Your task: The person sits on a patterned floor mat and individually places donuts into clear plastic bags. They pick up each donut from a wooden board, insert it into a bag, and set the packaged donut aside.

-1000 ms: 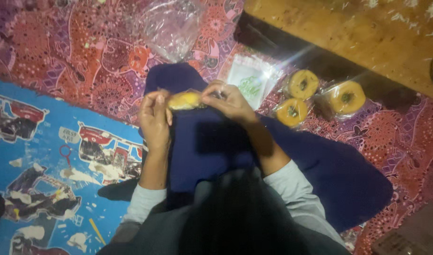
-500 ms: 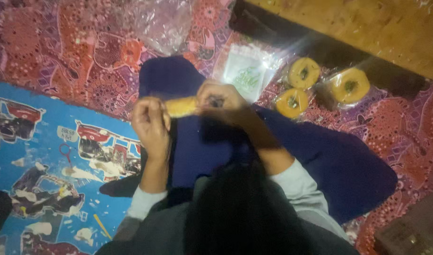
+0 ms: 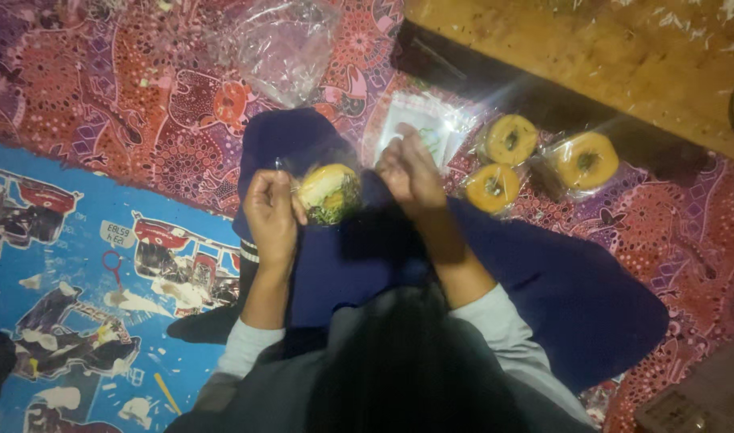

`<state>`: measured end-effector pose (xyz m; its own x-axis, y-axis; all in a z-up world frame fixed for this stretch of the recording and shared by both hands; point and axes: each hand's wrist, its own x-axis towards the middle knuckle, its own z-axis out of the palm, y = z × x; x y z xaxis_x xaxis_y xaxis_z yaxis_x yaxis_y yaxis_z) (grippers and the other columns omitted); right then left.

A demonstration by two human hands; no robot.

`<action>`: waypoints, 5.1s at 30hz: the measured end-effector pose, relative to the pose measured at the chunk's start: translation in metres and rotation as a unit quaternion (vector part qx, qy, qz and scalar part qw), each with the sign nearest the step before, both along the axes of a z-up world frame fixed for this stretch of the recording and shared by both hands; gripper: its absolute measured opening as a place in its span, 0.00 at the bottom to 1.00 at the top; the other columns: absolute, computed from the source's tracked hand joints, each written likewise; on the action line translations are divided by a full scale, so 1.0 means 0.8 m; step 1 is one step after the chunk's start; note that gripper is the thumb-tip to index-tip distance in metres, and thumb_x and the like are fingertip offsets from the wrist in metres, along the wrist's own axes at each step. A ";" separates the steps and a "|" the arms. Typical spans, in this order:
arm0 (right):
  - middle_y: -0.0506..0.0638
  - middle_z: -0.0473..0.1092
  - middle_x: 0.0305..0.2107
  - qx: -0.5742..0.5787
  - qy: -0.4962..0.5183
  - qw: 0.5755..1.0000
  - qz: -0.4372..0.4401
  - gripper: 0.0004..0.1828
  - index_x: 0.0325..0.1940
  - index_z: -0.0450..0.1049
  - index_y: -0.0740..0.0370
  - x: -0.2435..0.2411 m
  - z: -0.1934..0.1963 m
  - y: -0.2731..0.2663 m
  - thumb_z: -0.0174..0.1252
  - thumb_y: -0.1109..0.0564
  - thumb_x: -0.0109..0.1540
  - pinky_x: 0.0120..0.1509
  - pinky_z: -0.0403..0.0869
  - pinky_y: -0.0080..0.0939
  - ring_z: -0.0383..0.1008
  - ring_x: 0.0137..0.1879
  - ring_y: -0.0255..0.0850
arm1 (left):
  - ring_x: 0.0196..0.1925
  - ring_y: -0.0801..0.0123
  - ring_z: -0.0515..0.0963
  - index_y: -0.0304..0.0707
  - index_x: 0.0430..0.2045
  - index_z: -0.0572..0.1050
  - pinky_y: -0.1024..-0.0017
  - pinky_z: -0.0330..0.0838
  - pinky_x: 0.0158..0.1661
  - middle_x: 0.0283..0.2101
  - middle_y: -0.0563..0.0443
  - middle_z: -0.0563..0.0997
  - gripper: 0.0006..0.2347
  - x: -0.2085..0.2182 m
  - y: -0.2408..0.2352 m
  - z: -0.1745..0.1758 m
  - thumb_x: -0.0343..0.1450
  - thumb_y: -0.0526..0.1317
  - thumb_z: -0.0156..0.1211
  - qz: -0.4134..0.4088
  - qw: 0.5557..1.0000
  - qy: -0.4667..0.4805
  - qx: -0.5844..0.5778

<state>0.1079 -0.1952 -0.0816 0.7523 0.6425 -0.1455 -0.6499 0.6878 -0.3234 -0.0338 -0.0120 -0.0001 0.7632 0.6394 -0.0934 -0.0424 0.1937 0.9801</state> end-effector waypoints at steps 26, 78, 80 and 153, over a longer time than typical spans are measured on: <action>0.53 0.72 0.45 -0.408 -0.240 0.880 -0.037 0.12 0.57 0.68 0.57 -0.008 -0.056 0.005 0.55 0.57 0.69 0.54 0.73 0.36 0.72 0.48 0.40 | 0.42 0.60 0.81 0.29 0.31 0.77 0.68 0.75 0.38 0.42 0.43 0.82 0.01 0.031 -0.030 -0.044 0.71 0.27 0.61 -0.015 0.928 0.068 0.366; 0.53 0.76 0.37 -0.415 -0.574 0.705 0.042 0.14 0.49 0.75 0.67 0.095 0.140 -0.132 0.60 0.57 0.63 0.46 0.75 0.40 0.78 0.43 0.40 | 0.33 0.74 0.80 0.33 0.30 0.77 0.73 0.75 0.37 0.30 0.51 0.81 0.04 0.193 -0.094 -0.050 0.67 0.31 0.65 -0.237 0.932 0.054 0.269; 0.53 0.76 0.36 -0.426 -0.562 0.709 0.025 0.12 0.44 0.74 0.69 0.100 0.116 -0.136 0.63 0.58 0.60 0.45 0.75 0.40 0.78 0.43 0.39 | 0.32 0.75 0.81 0.34 0.32 0.79 0.74 0.76 0.36 0.31 0.52 0.83 0.03 0.190 -0.086 -0.056 0.68 0.34 0.66 -0.215 0.939 0.090 0.252; 0.62 0.71 0.55 -0.598 -0.543 0.504 -0.306 0.19 0.59 0.71 0.63 0.046 0.164 -0.155 0.54 0.58 0.64 0.65 0.74 0.49 0.74 0.60 0.58 | 0.44 0.64 0.81 0.24 0.42 0.75 0.72 0.76 0.49 0.43 0.37 0.82 0.03 0.219 -0.139 -0.052 0.78 0.26 0.64 -0.152 0.902 -0.037 0.403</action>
<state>0.1451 -0.3189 0.0492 0.8103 0.1828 0.5568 0.5715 -0.4566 -0.6818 0.1413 -0.1233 -0.0414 0.8993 0.2375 0.3672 -0.1787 -0.5667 0.8043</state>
